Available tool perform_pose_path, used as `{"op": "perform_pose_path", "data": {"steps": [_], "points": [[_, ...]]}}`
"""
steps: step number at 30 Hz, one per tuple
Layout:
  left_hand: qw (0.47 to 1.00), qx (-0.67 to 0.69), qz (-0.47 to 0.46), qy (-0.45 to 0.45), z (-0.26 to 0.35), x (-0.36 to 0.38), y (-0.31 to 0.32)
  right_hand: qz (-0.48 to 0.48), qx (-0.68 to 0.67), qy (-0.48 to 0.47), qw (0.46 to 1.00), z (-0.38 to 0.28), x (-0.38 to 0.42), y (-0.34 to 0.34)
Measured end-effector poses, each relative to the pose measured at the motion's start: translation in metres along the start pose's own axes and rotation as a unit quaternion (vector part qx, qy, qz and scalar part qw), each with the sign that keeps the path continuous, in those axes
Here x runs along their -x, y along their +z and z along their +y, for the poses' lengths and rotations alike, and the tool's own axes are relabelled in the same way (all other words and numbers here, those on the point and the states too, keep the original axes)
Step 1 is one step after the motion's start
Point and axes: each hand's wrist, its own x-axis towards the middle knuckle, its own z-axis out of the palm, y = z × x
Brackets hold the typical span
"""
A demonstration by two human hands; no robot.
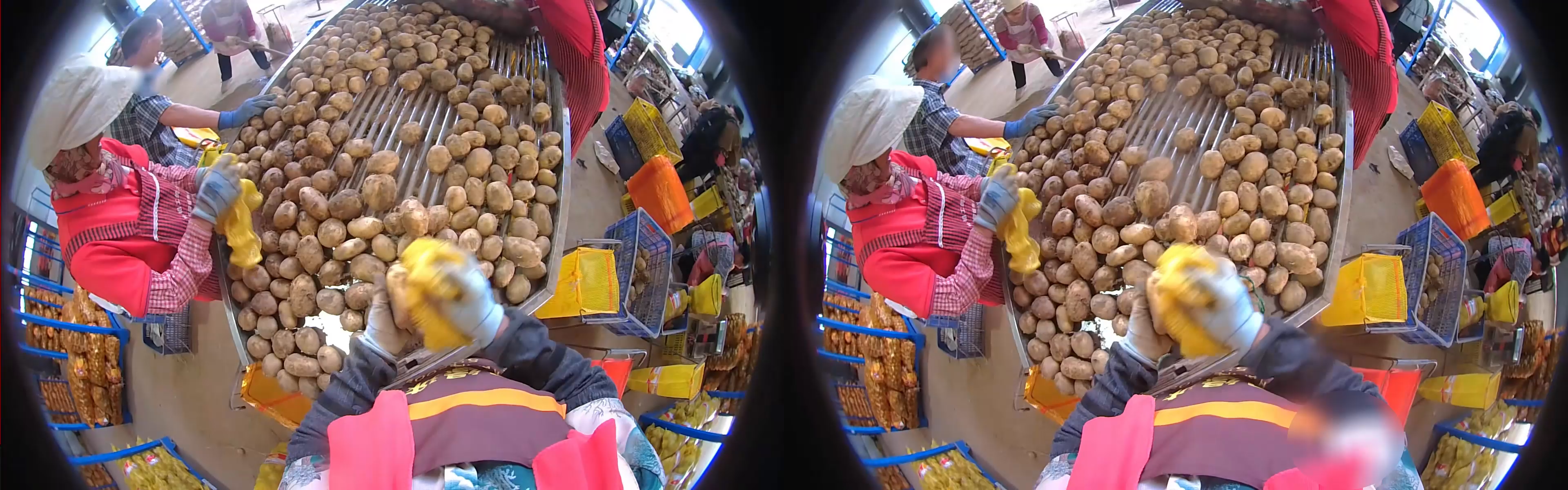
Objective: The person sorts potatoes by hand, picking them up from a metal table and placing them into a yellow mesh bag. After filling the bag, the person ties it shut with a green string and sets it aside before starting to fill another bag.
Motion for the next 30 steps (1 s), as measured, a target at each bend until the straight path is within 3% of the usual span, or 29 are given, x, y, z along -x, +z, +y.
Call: {"op": "perform_pose_path", "data": {"steps": [1, 2, 3, 4, 5, 6, 7, 11, 12, 13, 14, 15, 17, 19, 21, 22, 23, 25, 26, 27, 28, 29, 30], "points": [[0.997, -0.069, -0.021, 0.039, -0.008, 0.002, 0.000, -0.084, 0.041, -0.057, 0.994, -0.021, -0.007, 0.001], [0.996, -0.076, -0.042, -0.001, -0.011, 0.006, -0.009, -0.090, 0.055, -0.074, 0.992, -0.016, -0.006, 0.004], [0.994, -0.083, -0.061, -0.041, -0.010, 0.010, -0.011, -0.092, 0.065, -0.004, 0.994, -0.003, -0.005, 0.006], [0.990, -0.114, -0.055, -0.067, -0.006, 0.008, -0.008, -0.104, -0.058, 0.138, 0.983, 0.019, -0.009, 0.009], [0.985, -0.147, -0.037, -0.085, -0.006, 0.008, -0.010, -0.109, -0.182, 0.277, 0.937, 0.030, -0.015, 0.010], [0.978, -0.179, -0.019, -0.105, -0.006, 0.009, -0.011, -0.110, -0.434, 0.374, 0.812, 0.035, -0.012, 0.008], [0.978, -0.180, -0.018, -0.106, -0.007, 0.006, -0.018, -0.141, -0.506, 0.405, 0.748, 0.039, -0.012, 0.003], [0.987, -0.010, -0.089, -0.135, -0.003, 0.000, -0.029, -0.050, -0.494, 0.441, 0.748, 0.027, -0.012, 0.002], [0.987, -0.017, -0.096, -0.131, -0.001, -0.001, -0.032, -0.030, -0.501, 0.443, 0.743, 0.029, -0.009, 0.006], [0.986, -0.025, -0.103, -0.127, 0.001, -0.003, -0.032, -0.035, -0.454, 0.429, 0.780, 0.038, -0.003, 0.011], [0.992, -0.060, -0.045, -0.102, 0.001, 0.007, -0.009, -0.025, -0.453, 0.419, 0.787, 0.041, -0.001, 0.015], [0.992, -0.062, -0.044, -0.105, 0.001, 0.007, -0.004, -0.015, -0.451, 0.410, 0.793, 0.042, 0.000, 0.018], [0.987, -0.146, -0.003, -0.061, -0.002, 0.007, 0.001, 0.015, -0.453, 0.439, 0.776, 0.038, 0.000, 0.018], [0.990, -0.128, -0.003, -0.059, -0.003, 0.000, -0.018, 0.042, -0.452, 0.467, 0.759, 0.028, -0.005, 0.011], [0.996, -0.045, -0.065, -0.052, 0.001, 0.000, -0.031, 0.052, -0.627, 0.424, 0.651, 0.015, -0.009, -0.003], [0.992, -0.057, -0.103, -0.050, 0.003, 0.005, -0.038, 0.033, -0.702, 0.464, 0.538, 0.025, -0.009, -0.010], [0.992, -0.056, -0.101, -0.049, 0.004, 0.011, -0.032, 0.033, -0.703, 0.465, 0.537, 0.027, -0.010, -0.008], [0.997, -0.077, -0.015, -0.018, 0.006, 0.024, -0.013, 0.153, -0.484, 0.381, 0.772, 0.028, -0.011, -0.003], [0.986, -0.026, -0.148, -0.074, 0.009, 0.011, -0.053, 0.151, -0.394, 0.365, 0.830, 0.024, -0.007, 0.001], [0.986, -0.026, -0.147, -0.074, 0.010, 0.013, -0.039, 0.109, -0.132, 0.195, 0.966, 0.013, -0.006, 0.008], [0.992, -0.035, -0.115, -0.030, 0.006, 0.015, -0.022, 0.017, -0.008, 0.048, 0.999, 0.001, -0.005, 0.004], [0.996, -0.043, -0.082, 0.013, 0.001, 0.016, -0.010, -0.076, 0.116, -0.101, 0.985, -0.023, -0.014, -0.001], [0.996, -0.060, -0.062, 0.019, -0.008, 0.009, -0.023, -0.131, 0.147, -0.150, 0.969, -0.029, -0.009, 0.007]]}}
